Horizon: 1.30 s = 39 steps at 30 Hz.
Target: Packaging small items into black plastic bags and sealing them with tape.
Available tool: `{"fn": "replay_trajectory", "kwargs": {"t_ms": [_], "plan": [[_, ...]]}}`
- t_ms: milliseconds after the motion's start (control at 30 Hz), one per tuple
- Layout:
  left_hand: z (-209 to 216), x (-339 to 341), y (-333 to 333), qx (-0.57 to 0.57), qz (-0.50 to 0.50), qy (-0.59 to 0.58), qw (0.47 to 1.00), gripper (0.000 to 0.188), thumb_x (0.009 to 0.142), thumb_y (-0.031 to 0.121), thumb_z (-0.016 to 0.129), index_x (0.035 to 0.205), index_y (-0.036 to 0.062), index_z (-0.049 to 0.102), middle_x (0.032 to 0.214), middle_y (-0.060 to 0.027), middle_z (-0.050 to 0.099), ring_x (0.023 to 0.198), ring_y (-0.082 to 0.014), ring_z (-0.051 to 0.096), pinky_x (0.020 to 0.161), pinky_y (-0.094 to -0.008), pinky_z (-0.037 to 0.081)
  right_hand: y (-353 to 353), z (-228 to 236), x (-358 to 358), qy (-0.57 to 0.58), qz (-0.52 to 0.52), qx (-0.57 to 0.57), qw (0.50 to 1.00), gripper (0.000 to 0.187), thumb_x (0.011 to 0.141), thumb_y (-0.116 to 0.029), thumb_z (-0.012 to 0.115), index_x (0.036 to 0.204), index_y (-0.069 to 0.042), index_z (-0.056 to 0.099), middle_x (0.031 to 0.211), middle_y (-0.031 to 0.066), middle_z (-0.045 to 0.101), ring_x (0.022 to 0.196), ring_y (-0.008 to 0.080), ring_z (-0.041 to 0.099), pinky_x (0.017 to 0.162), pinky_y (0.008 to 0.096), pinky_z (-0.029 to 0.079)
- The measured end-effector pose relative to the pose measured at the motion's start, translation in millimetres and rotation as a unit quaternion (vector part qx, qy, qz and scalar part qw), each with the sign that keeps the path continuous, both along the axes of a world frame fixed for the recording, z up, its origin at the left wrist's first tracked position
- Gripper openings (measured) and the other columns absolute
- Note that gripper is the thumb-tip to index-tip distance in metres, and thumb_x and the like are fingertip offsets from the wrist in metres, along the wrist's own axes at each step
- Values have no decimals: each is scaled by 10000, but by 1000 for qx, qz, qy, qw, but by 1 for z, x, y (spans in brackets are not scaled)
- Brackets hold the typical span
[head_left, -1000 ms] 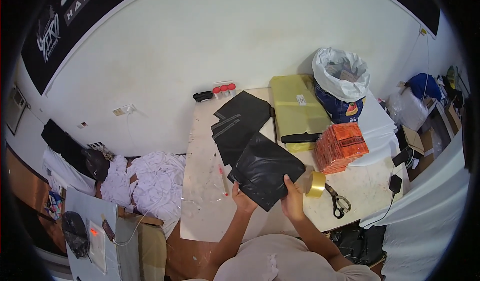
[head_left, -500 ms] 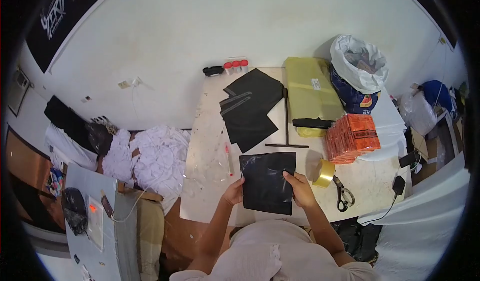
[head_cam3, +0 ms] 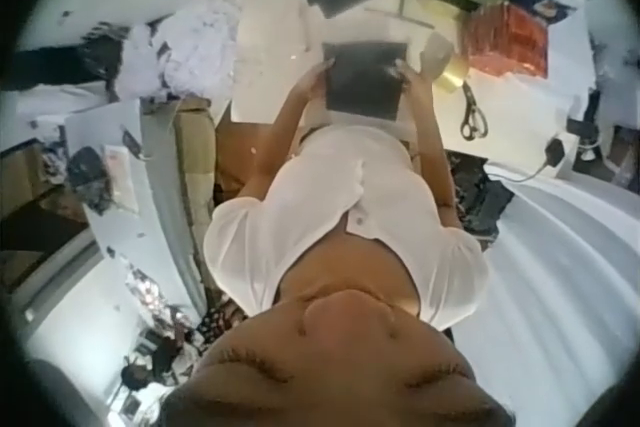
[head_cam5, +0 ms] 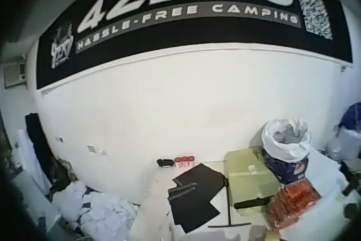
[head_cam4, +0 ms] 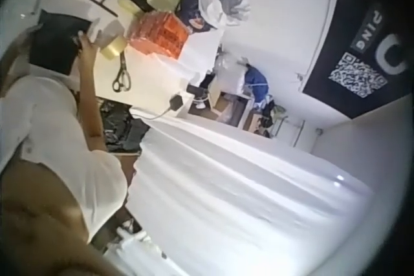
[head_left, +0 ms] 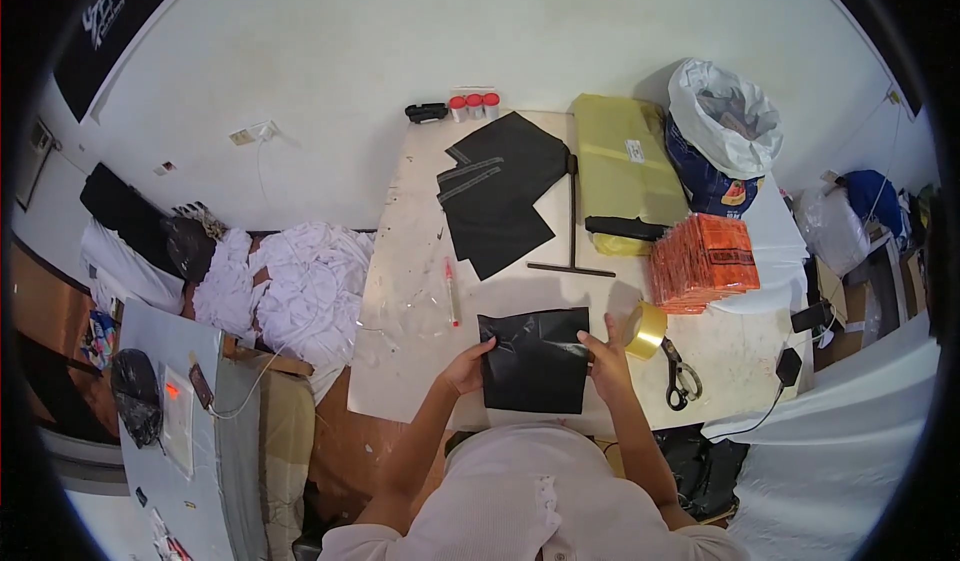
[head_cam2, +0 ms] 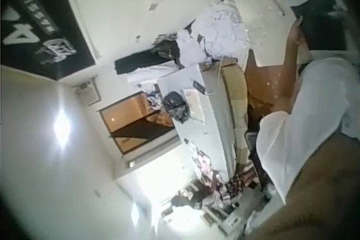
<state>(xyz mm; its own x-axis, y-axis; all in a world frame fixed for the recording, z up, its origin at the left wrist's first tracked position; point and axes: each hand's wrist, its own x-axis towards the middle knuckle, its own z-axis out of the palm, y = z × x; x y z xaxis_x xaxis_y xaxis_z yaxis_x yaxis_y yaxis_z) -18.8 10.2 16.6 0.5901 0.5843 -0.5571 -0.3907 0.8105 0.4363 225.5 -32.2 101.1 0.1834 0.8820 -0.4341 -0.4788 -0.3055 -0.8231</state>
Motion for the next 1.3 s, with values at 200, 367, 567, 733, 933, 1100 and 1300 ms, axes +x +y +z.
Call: {"fn": "replay_trajectory", "kwargs": {"t_ms": [200, 367, 567, 733, 933, 1100, 1300], "plan": [[3, 4, -2, 4, -3, -38, 999, 493, 885, 337, 544, 1271, 48, 442, 1216, -113, 552, 1128, -243, 525, 995, -418, 373, 4, -20, 13, 10, 189, -67, 980, 370, 816, -193, 652, 1134, -22, 570, 920, 68, 631, 811, 158, 616, 672, 260, 500], [-10, 9, -4, 33, 9, -71, 997, 484, 898, 349, 507, 1275, 52, 442, 1219, -98, 555, 1120, -240, 530, 989, -408, 374, -6, 34, -13, -511, 159, 96, 839, 278, 854, -215, 613, 726, 32, 605, 498, 99, 510, 459, 99, 446, 446, 269, 373], [-27, 10, -5, 152, 23, -346, 926, 509, 880, 372, 520, 1289, 81, 441, 1232, -79, 551, 1128, -233, 528, 1003, -383, 353, -13, 72, -30, -487, 130, 155, 850, 312, 880, -208, 581, 704, 50, 573, 456, 82, 454, 440, 78, 369, 419, 268, 315], [-27, 2, -8, 100, -17, -206, 973, 555, 860, 371, 558, 1300, 59, 424, 1260, -105, 527, 1123, -250, 534, 983, -411, 389, -7, 42, -17, -353, 154, 109, 916, 357, 873, -232, 600, 658, 50, 564, 471, 72, 486, 443, 72, 381, 421, 278, 315], [14, 9, -5, 66, 2, -33, 997, 492, 836, 264, 622, 1234, 18, 470, 1174, -121, 574, 1079, -244, 559, 968, -417, 407, -1, 16, -2, -105, 164, 27, 980, 268, 872, -216, 609, 838, 46, 653, 696, -21, 612, 586, 48, 497, 542, 205, 399], [8, 9, -5, 68, 9, -32, 997, 429, 833, 241, 628, 1176, 9, 514, 1130, -122, 594, 1045, -231, 575, 943, -386, 432, -1, 13, 2, -126, 199, 9, 972, 266, 787, -179, 703, 941, 34, 658, 847, 47, 662, 740, 112, 600, 702, 225, 467], [2, 8, -3, 78, -10, 0, 997, 398, 846, 224, 605, 1164, 0, 521, 1112, -124, 604, 1016, -239, 587, 925, -381, 447, 4, -4, 2, -151, 184, 23, 971, 308, 730, -136, 741, 966, 41, 655, 882, 73, 670, 770, 148, 617, 724, 252, 477]]}}
